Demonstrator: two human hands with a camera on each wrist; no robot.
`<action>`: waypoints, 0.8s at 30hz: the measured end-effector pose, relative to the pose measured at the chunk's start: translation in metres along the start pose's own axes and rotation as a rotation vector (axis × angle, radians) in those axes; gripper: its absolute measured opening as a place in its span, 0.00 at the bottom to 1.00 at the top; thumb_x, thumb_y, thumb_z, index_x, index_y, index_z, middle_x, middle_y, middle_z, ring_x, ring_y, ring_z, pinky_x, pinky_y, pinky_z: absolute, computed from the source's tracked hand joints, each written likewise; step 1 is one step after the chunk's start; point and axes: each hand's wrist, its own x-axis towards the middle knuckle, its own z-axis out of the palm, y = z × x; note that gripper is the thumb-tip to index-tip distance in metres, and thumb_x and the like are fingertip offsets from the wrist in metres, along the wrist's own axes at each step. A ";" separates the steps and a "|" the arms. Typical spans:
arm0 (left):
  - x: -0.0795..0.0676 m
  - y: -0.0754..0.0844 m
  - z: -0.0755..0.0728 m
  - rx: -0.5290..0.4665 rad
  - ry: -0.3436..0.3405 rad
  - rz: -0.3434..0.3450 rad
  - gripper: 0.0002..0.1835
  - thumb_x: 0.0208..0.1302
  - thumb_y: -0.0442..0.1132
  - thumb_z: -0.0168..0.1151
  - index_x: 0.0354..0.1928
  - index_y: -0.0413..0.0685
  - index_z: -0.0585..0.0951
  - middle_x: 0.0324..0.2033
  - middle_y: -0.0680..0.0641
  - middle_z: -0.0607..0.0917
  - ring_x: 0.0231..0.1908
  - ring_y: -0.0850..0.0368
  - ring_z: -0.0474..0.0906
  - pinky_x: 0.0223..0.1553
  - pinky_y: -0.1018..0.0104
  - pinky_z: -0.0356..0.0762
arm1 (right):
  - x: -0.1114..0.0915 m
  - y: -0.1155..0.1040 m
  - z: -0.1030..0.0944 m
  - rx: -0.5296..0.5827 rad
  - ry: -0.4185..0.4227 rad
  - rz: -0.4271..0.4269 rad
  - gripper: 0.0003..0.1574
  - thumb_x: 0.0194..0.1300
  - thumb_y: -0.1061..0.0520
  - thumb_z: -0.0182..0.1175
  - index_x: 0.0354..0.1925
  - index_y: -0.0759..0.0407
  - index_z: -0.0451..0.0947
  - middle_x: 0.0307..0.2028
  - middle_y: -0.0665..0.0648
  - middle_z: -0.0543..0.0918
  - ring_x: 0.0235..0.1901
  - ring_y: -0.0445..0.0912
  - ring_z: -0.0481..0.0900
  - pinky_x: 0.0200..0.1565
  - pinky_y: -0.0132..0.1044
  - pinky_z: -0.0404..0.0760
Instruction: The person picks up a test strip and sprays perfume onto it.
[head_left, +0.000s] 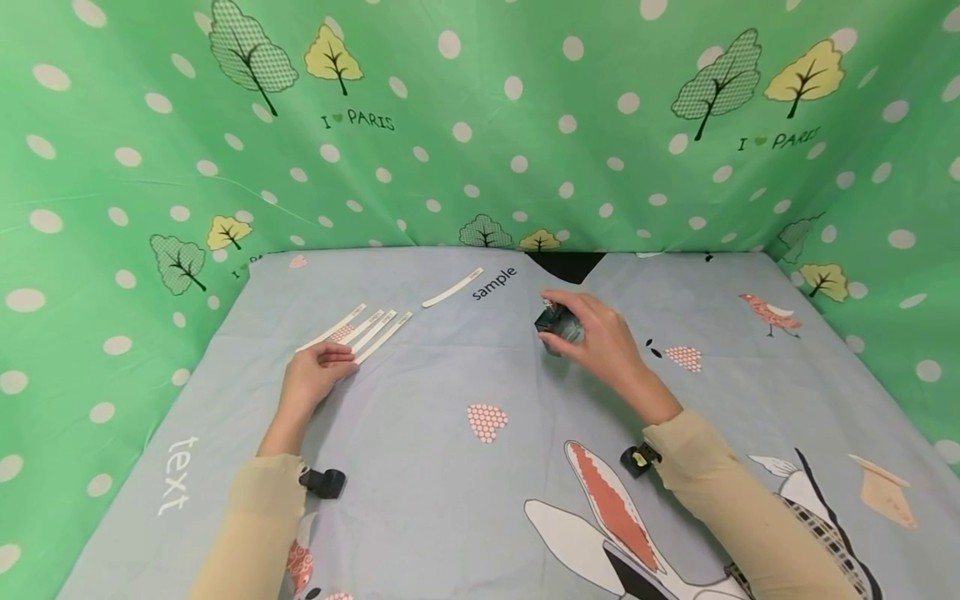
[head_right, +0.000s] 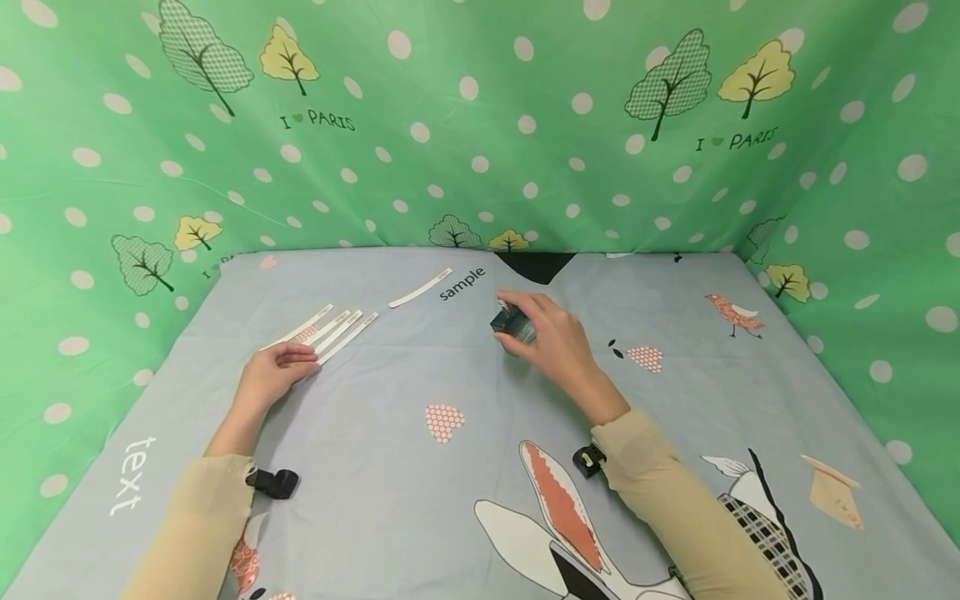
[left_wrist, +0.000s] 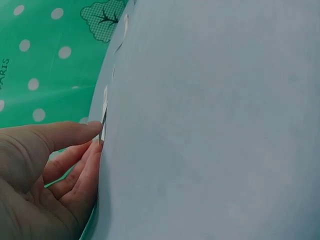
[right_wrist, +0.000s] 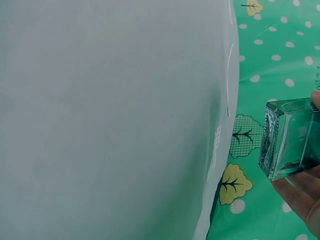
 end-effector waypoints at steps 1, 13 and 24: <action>0.000 0.000 0.000 0.000 0.003 -0.005 0.17 0.61 0.35 0.69 0.50 0.36 0.82 0.47 0.35 0.87 0.42 0.50 0.86 0.31 0.85 0.73 | 0.000 0.000 0.000 -0.001 -0.001 0.002 0.37 0.55 0.52 0.75 0.63 0.50 0.75 0.52 0.59 0.85 0.51 0.55 0.84 0.47 0.52 0.87; -0.001 0.002 0.004 0.008 0.029 -0.038 0.16 0.60 0.32 0.70 0.50 0.37 0.81 0.46 0.35 0.87 0.40 0.51 0.86 0.42 0.65 0.85 | -0.002 0.001 -0.001 -0.009 0.009 0.006 0.38 0.55 0.52 0.76 0.63 0.49 0.75 0.51 0.58 0.85 0.51 0.53 0.84 0.46 0.51 0.86; -0.001 0.001 0.004 0.021 0.021 -0.035 0.15 0.60 0.32 0.70 0.48 0.37 0.81 0.42 0.36 0.87 0.38 0.51 0.86 0.34 0.75 0.78 | -0.003 0.001 0.002 -0.007 0.004 0.003 0.38 0.55 0.51 0.76 0.63 0.50 0.75 0.52 0.58 0.85 0.51 0.54 0.84 0.46 0.52 0.87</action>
